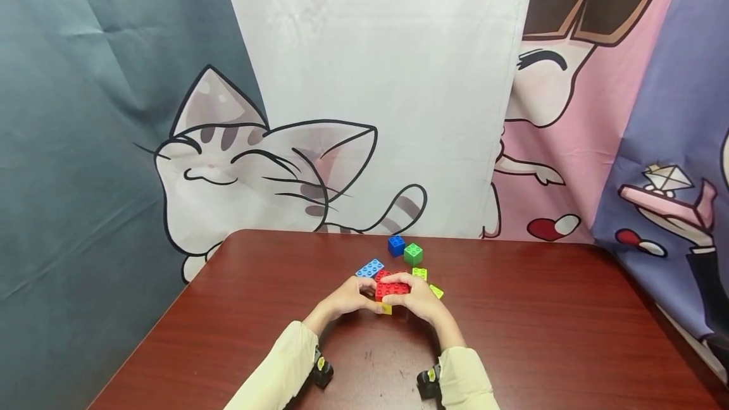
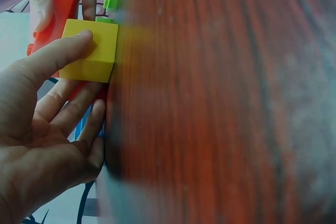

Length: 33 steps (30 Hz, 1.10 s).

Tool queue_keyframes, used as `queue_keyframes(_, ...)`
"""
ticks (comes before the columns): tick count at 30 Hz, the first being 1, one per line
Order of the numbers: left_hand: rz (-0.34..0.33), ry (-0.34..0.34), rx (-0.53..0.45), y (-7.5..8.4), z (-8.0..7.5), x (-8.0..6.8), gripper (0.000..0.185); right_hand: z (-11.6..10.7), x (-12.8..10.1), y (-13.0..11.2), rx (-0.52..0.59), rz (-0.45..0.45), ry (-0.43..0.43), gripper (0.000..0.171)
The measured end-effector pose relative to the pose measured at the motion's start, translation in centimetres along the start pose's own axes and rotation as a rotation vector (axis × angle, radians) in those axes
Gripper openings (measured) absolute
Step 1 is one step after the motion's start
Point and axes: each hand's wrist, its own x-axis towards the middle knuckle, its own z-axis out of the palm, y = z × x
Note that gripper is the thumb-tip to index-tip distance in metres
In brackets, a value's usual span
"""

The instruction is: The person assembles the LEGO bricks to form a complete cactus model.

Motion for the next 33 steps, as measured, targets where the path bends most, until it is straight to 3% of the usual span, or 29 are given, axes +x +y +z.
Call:
queue_keyframes(10,0.015,0.012,0.005,0.0,0.1,0.0,0.025,-0.9,0.3,0.1,-0.017,-0.045,-0.045,0.044)
queue_keyframes(19,0.002,0.020,0.026,-0.1,0.1,0.2,0.026,-2.4,-0.2,0.3,0.057,-0.101,0.055,0.042)
queue_keyframes(26,-0.012,0.016,0.022,-0.3,0.0,0.2,0.028,-3.5,-0.7,-0.1,0.031,-0.032,0.150,0.041)
queue_keyframes(33,-0.031,0.025,0.026,-0.3,0.0,0.1,0.028,-3.9,-0.8,-0.1,0.002,-0.028,0.187,0.039)
